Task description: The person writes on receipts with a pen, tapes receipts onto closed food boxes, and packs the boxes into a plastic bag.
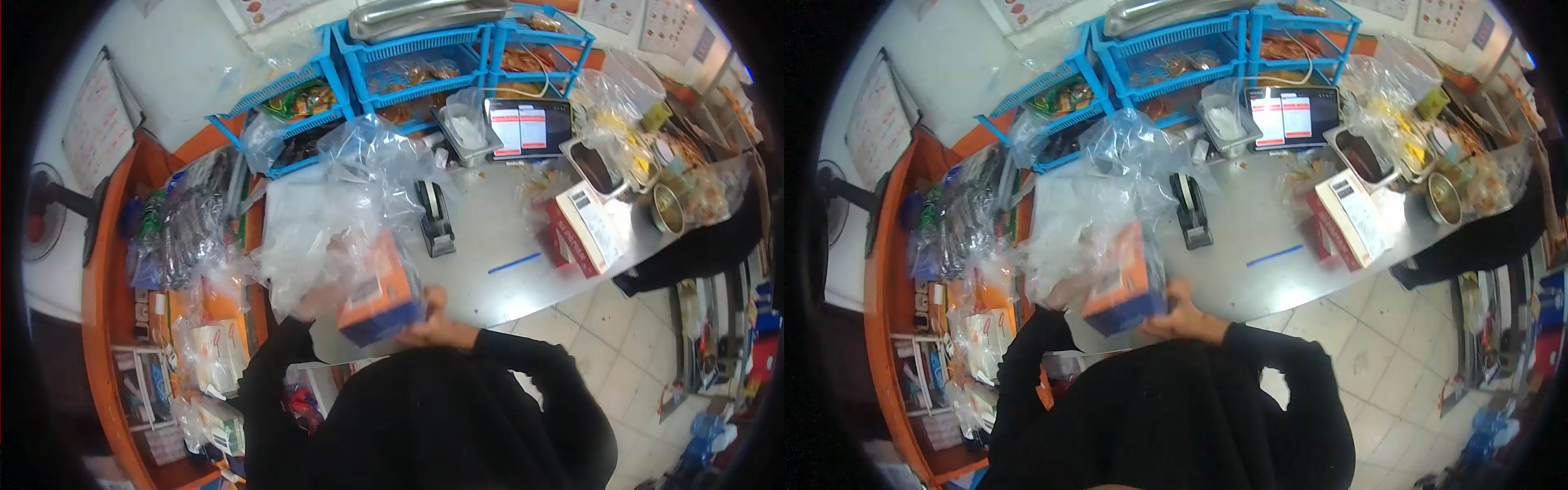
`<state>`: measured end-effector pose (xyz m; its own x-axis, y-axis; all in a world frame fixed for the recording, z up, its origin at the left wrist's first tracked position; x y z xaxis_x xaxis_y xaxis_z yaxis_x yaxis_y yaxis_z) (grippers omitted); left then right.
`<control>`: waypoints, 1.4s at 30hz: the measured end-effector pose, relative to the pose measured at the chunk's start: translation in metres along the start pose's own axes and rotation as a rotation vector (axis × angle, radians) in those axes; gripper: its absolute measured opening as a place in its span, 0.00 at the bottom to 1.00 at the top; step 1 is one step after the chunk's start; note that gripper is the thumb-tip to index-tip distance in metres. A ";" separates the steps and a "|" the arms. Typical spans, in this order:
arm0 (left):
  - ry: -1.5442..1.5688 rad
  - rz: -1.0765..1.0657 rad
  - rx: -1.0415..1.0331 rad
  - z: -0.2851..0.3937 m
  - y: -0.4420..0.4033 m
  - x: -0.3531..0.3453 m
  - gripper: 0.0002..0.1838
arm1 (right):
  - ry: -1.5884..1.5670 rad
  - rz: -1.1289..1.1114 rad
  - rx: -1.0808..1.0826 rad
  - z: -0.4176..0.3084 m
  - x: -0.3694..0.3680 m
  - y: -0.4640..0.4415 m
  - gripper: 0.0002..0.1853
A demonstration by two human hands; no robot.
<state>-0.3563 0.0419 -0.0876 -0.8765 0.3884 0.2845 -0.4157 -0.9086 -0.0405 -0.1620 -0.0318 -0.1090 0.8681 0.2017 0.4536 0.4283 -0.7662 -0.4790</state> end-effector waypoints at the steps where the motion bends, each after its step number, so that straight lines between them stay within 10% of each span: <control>1: 0.035 -0.026 -0.014 0.009 0.007 -0.009 0.17 | 0.019 -0.188 0.107 0.003 -0.005 0.013 0.24; 3: -0.002 -0.060 -0.156 0.043 0.019 -0.035 0.13 | 0.198 -0.269 0.603 0.000 -0.008 0.039 0.11; 7: -0.049 0.101 0.001 0.009 0.045 -0.074 0.13 | 0.135 -0.906 0.619 -0.019 -0.029 0.022 0.11; 10: -0.030 0.283 0.151 -0.028 0.066 -0.095 0.14 | -0.390 -1.275 0.069 -0.034 0.002 -0.016 0.09; 12: -0.004 0.341 0.215 -0.041 0.079 -0.104 0.14 | -0.370 -1.119 -0.151 -0.036 0.080 -0.081 0.11; 16: 0.021 0.379 0.252 -0.052 0.092 -0.114 0.15 | 0.527 0.185 -0.277 0.072 0.194 -0.214 0.06; 22: 0.030 0.384 0.237 -0.056 0.085 -0.110 0.16 | 0.705 0.245 -0.588 0.253 0.190 -0.263 0.12; 32: 0.017 0.375 0.256 -0.061 0.097 -0.108 0.17 | 0.832 0.336 -0.584 0.216 0.212 -0.260 0.08; 38: -0.024 0.363 0.223 -0.055 0.095 -0.117 0.18 | 0.041 0.671 -0.312 0.102 0.206 -0.194 0.06; 42: -0.060 0.386 0.138 -0.043 0.081 -0.121 0.19 | -0.295 0.109 -0.501 0.080 0.098 -0.096 0.04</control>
<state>-0.2945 -0.0724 -0.1661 -0.9444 0.0092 0.3287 -0.0194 -0.9994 -0.0277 -0.0984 0.1107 -0.0790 0.9641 0.2122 0.1594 0.2248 -0.9722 -0.0654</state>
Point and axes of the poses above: each hand's wrist, its own y-axis away from the middle knuckle, its own x-axis out of the back of the hand, z = x × y, the point moved 4 cm from there along -y, towards the middle knuckle, and after that the axes turned 11 degrees about -x, right-handed, at the moved point
